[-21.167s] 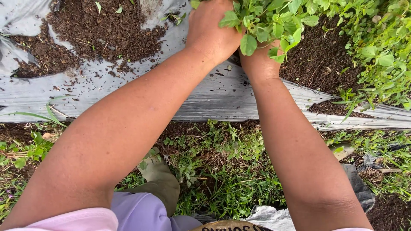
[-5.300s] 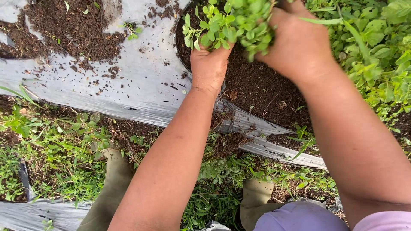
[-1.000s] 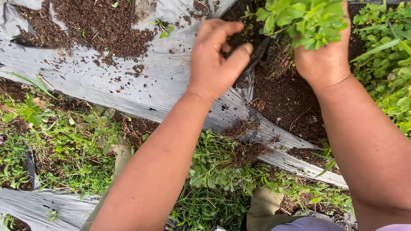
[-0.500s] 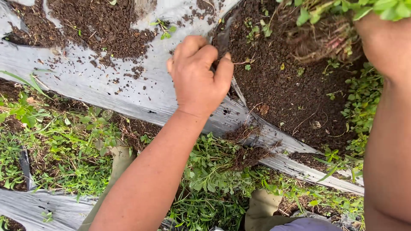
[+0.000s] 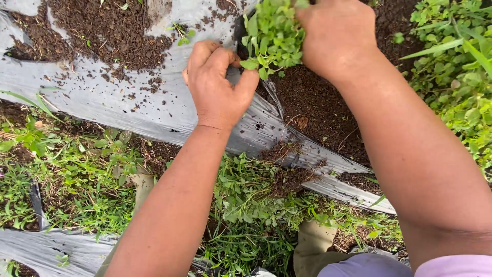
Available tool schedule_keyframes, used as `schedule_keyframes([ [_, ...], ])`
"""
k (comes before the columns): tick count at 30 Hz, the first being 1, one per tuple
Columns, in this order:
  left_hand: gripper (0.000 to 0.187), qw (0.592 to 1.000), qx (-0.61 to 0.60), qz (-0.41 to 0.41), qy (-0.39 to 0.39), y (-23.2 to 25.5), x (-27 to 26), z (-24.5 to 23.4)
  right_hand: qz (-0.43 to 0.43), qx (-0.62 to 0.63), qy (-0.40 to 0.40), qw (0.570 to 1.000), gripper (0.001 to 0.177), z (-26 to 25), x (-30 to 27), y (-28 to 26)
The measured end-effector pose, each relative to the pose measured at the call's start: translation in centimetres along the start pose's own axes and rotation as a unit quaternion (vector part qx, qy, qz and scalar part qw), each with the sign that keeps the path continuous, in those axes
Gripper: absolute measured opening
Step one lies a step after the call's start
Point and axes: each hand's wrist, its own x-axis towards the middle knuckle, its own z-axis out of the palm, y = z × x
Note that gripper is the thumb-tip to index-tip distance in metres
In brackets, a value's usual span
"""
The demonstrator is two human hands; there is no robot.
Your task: The person kneels in a garden and pulls weeds from the soil by hand. They remove the weeds from around the base of small green plants growing in a bed covered with plastic mulch.
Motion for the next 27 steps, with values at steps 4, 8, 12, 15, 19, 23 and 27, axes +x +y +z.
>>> schedule_keyframes([
  [4, 0.019, 0.999, -0.005, 0.026, 0.025, 0.3, 0.0, -0.2, -0.022, 0.039, 0.055, 0.997, 0.043, 0.8, -0.1, 0.1],
  [8, 0.023, 0.998, -0.019, 0.054, 0.039, 0.4, -0.2, -0.4, 0.02, 0.079, 0.109, 0.991, 0.025, 3.0, -0.5, 1.1],
  [12, 0.024, 0.997, -0.023, 0.06, 0.047, 0.3, -0.2, -0.3, 0.033, 0.096, 0.187, 0.977, 0.024, 5.5, -0.9, 2.9],
  [15, 0.024, 0.998, -0.032, 0.038, 0.038, 0.2, -0.4, -0.3, 0.102, 0.36, 0.16, 0.913, 0.011, 0.4, -4.8, 1.6],
  [19, 0.021, 0.997, -0.047, 0.047, 0.049, 0.1, -0.4, -0.2, -0.019, 0.22, 0.248, 0.943, 0.027, 1.4, -6.5, 7.2],
  [23, 0.018, 0.997, -0.038, 0.049, 0.036, -0.4, -0.4, -0.1, 0.056, 0.111, 0.013, 0.992, 0.028, -2.1, -5.1, 1.5],
  [27, 0.016, 0.998, -0.049, 0.033, 0.013, -0.7, -0.4, -0.4, -0.027, -0.042, -0.061, 0.997, 0.067, -4.5, -4.3, -3.5],
])
